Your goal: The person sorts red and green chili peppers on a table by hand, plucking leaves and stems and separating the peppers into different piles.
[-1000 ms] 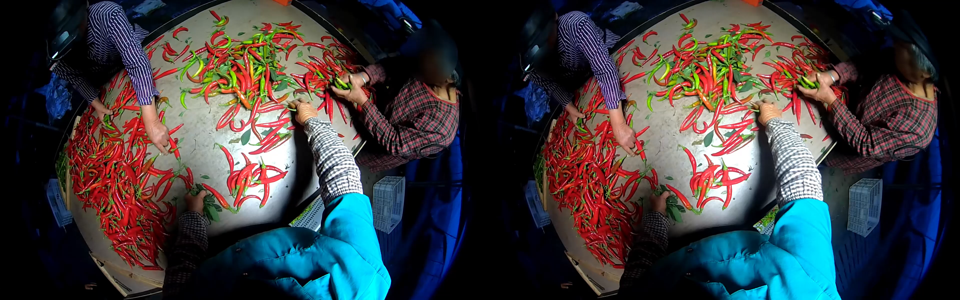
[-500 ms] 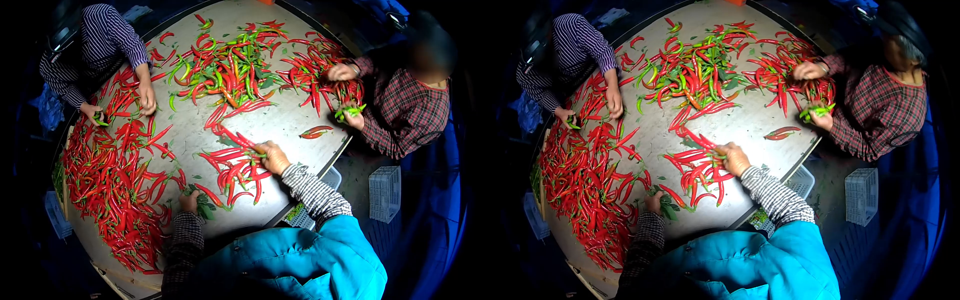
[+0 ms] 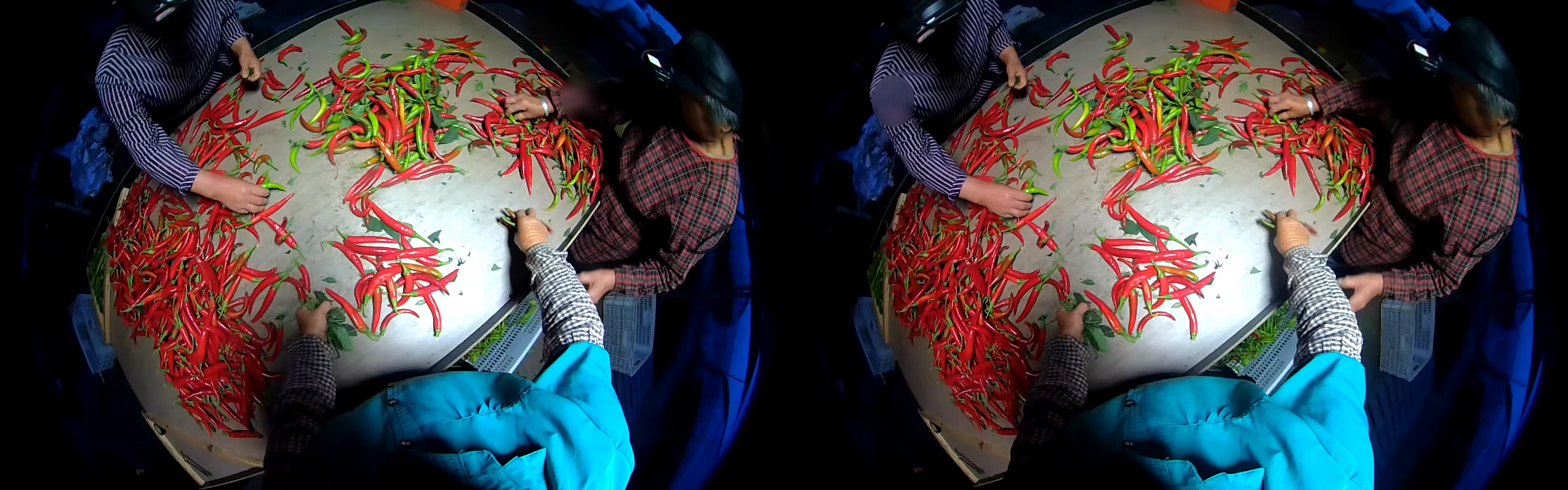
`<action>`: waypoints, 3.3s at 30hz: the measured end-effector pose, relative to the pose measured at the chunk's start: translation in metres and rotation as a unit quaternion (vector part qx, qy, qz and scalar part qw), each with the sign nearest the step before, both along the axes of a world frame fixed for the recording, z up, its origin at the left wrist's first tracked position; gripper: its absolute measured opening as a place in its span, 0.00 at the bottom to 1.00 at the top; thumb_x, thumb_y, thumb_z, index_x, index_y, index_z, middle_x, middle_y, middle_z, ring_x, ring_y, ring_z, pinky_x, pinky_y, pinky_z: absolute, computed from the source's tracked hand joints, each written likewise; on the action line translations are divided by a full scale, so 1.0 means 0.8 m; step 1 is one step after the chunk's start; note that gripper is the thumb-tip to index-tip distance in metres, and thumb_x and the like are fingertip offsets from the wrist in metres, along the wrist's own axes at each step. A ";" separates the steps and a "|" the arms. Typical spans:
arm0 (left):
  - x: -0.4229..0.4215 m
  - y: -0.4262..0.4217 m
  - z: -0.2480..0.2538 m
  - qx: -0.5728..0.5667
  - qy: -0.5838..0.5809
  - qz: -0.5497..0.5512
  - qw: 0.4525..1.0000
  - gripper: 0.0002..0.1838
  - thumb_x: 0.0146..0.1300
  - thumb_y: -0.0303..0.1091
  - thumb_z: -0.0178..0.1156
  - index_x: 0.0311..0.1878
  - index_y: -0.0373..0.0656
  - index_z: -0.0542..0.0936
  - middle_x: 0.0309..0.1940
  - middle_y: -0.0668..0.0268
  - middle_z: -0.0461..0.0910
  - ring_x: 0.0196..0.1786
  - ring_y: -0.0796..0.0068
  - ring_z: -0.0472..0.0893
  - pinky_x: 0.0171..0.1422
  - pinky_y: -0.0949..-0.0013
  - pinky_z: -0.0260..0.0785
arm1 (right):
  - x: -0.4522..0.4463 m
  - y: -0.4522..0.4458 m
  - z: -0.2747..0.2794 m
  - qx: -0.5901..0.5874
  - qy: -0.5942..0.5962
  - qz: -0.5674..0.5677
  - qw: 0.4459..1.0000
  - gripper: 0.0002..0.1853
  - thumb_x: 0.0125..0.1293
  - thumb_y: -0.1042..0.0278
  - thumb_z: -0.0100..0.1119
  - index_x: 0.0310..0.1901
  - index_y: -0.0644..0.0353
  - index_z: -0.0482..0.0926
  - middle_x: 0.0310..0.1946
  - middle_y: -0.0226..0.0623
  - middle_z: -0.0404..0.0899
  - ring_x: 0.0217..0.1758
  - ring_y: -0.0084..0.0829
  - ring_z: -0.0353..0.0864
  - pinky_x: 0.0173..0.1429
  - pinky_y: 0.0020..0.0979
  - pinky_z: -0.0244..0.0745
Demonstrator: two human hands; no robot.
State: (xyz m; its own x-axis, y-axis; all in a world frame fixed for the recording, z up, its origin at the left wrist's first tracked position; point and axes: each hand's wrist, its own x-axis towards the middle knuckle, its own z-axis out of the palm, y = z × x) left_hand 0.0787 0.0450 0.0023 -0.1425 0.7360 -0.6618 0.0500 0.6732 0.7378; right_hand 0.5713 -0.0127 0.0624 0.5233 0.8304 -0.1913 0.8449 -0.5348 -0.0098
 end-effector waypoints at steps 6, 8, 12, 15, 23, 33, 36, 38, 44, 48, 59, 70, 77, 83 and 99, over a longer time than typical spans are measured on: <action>-0.003 -0.004 -0.006 0.027 -0.006 0.002 1.000 0.10 0.45 0.22 0.60 0.35 0.35 0.79 0.29 0.67 0.79 0.31 0.73 0.77 0.37 0.70 0.69 | -0.049 0.007 0.013 -0.007 0.167 -0.003 0.986 0.17 0.44 0.68 0.59 0.38 0.64 0.77 0.35 0.54 0.77 0.43 0.50 0.76 0.50 0.40 0.71; -0.003 -0.004 -0.003 0.038 -0.009 -0.010 0.999 0.11 0.45 0.21 0.60 0.35 0.35 0.79 0.30 0.67 0.79 0.31 0.74 0.77 0.37 0.70 0.69 | -0.082 0.005 0.011 -0.026 0.143 0.055 0.988 0.19 0.43 0.69 0.60 0.40 0.62 0.76 0.36 0.52 0.77 0.43 0.49 0.75 0.51 0.40 0.70; -0.002 -0.005 -0.006 0.039 -0.040 0.016 0.998 0.11 0.45 0.20 0.59 0.36 0.35 0.79 0.30 0.67 0.79 0.31 0.74 0.77 0.37 0.70 0.69 | -0.086 0.010 0.016 -0.040 0.121 0.060 0.990 0.19 0.43 0.69 0.62 0.40 0.60 0.76 0.35 0.51 0.76 0.43 0.48 0.75 0.51 0.39 0.70; -0.003 -0.008 -0.009 0.053 -0.027 0.020 0.998 0.11 0.45 0.19 0.58 0.36 0.35 0.79 0.30 0.67 0.79 0.31 0.74 0.77 0.36 0.70 0.70 | -0.080 -0.002 0.025 -0.077 0.125 0.079 0.986 0.17 0.42 0.69 0.62 0.38 0.61 0.77 0.34 0.51 0.76 0.43 0.47 0.76 0.49 0.37 0.70; -0.006 -0.007 -0.013 0.059 -0.067 0.017 0.996 0.11 0.44 0.18 0.59 0.35 0.37 0.77 0.29 0.69 0.77 0.30 0.75 0.76 0.36 0.71 0.69 | -0.085 -0.035 0.036 0.031 0.191 0.079 0.978 0.18 0.41 0.74 0.62 0.39 0.61 0.77 0.37 0.45 0.75 0.42 0.44 0.76 0.47 0.34 0.71; -0.014 -0.030 -0.003 0.009 -0.122 0.126 0.984 0.12 0.46 0.22 0.58 0.37 0.35 0.74 0.29 0.64 0.77 0.29 0.68 0.78 0.32 0.68 0.74 | -0.111 -0.032 0.008 0.017 0.313 0.008 0.950 0.20 0.42 0.68 0.64 0.41 0.61 0.78 0.29 0.42 0.79 0.33 0.33 0.80 0.43 0.31 0.73; -0.014 -0.062 0.024 -0.036 -0.164 0.094 0.981 0.14 0.46 0.24 0.59 0.39 0.34 0.74 0.27 0.61 0.78 0.28 0.65 0.79 0.31 0.64 0.75 | -0.151 -0.022 -0.007 0.095 0.461 -0.065 0.880 0.22 0.43 0.69 0.65 0.44 0.64 0.77 0.28 0.35 0.79 0.30 0.25 0.76 0.41 0.26 0.73; -0.011 -0.089 0.031 -0.075 -0.203 0.039 0.976 0.13 0.46 0.25 0.60 0.38 0.34 0.75 0.26 0.60 0.79 0.28 0.66 0.79 0.31 0.64 0.75 | -0.177 -0.019 -0.019 0.059 0.493 -0.082 0.864 0.24 0.43 0.70 0.65 0.46 0.64 0.76 0.31 0.37 0.79 0.32 0.26 0.77 0.42 0.26 0.73; -0.009 -0.157 0.026 -0.093 -0.206 -0.090 0.970 0.11 0.46 0.20 0.59 0.36 0.35 0.76 0.27 0.64 0.77 0.28 0.71 0.78 0.35 0.67 0.73 | -0.290 -0.033 -0.038 0.038 0.601 -0.043 0.797 0.34 0.42 0.64 0.73 0.51 0.68 0.71 0.37 0.42 0.79 0.39 0.31 0.78 0.49 0.26 0.71; -0.009 -0.191 0.004 -0.019 -0.207 -0.298 0.932 0.09 0.47 0.20 0.60 0.35 0.36 0.77 0.28 0.68 0.77 0.31 0.77 0.76 0.37 0.72 0.70 | -0.393 -0.032 -0.034 0.037 0.587 0.015 0.808 0.40 0.43 0.62 0.73 0.55 0.74 0.65 0.44 0.54 0.76 0.49 0.40 0.76 0.55 0.31 0.69; -0.020 -0.207 -0.003 -0.032 -0.181 -0.241 0.953 0.06 0.49 0.24 0.60 0.33 0.37 0.78 0.25 0.69 0.78 0.29 0.79 0.76 0.35 0.74 0.69 | -0.353 -0.016 0.002 0.043 0.680 -0.071 0.729 0.04 0.57 0.72 0.60 0.31 0.61 0.77 0.20 0.28 0.74 0.20 0.18 0.72 0.26 0.20 0.71; -0.007 -0.201 0.003 -0.052 -0.214 -0.302 0.928 0.07 0.48 0.24 0.60 0.33 0.36 0.78 0.28 0.67 0.79 0.31 0.77 0.77 0.38 0.73 0.70 | -0.440 0.042 0.007 -0.024 0.240 0.245 0.939 0.13 0.54 0.64 0.53 0.40 0.56 0.80 0.34 0.47 0.79 0.40 0.45 0.79 0.44 0.41 0.74; 0.018 -0.192 0.009 -0.027 -0.232 -0.371 0.899 0.10 0.49 0.24 0.59 0.37 0.35 0.78 0.30 0.68 0.79 0.33 0.79 0.76 0.40 0.74 0.70 | -0.468 0.064 -0.016 -0.111 0.244 0.211 0.940 0.14 0.54 0.64 0.55 0.36 0.66 0.80 0.34 0.48 0.80 0.38 0.41 0.82 0.43 0.39 0.75; 0.018 -0.173 0.013 -0.110 -0.245 -0.203 0.941 0.13 0.48 0.20 0.58 0.40 0.38 0.77 0.31 0.68 0.78 0.33 0.76 0.77 0.39 0.72 0.71 | -0.409 0.054 0.012 -0.139 0.625 0.028 0.768 0.10 0.49 0.69 0.62 0.32 0.65 0.78 0.22 0.36 0.79 0.16 0.22 0.74 0.19 0.23 0.69; -0.036 -0.115 0.010 -0.050 -0.264 0.176 0.947 0.14 0.47 0.22 0.59 0.40 0.41 0.76 0.30 0.66 0.78 0.28 0.71 0.79 0.30 0.68 0.74 | -0.257 0.140 0.006 -0.014 0.111 0.134 0.985 0.16 0.50 0.60 0.61 0.39 0.59 0.80 0.36 0.48 0.79 0.40 0.45 0.79 0.46 0.39 0.73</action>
State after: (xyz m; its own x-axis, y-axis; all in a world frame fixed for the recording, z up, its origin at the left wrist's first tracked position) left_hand 0.0501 -0.0467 0.0101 0.0018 0.6335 -0.7737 -0.5486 0.6475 0.5289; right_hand 0.3660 0.0993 0.0676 0.2287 0.9256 -0.3016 0.9346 -0.2954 -0.1979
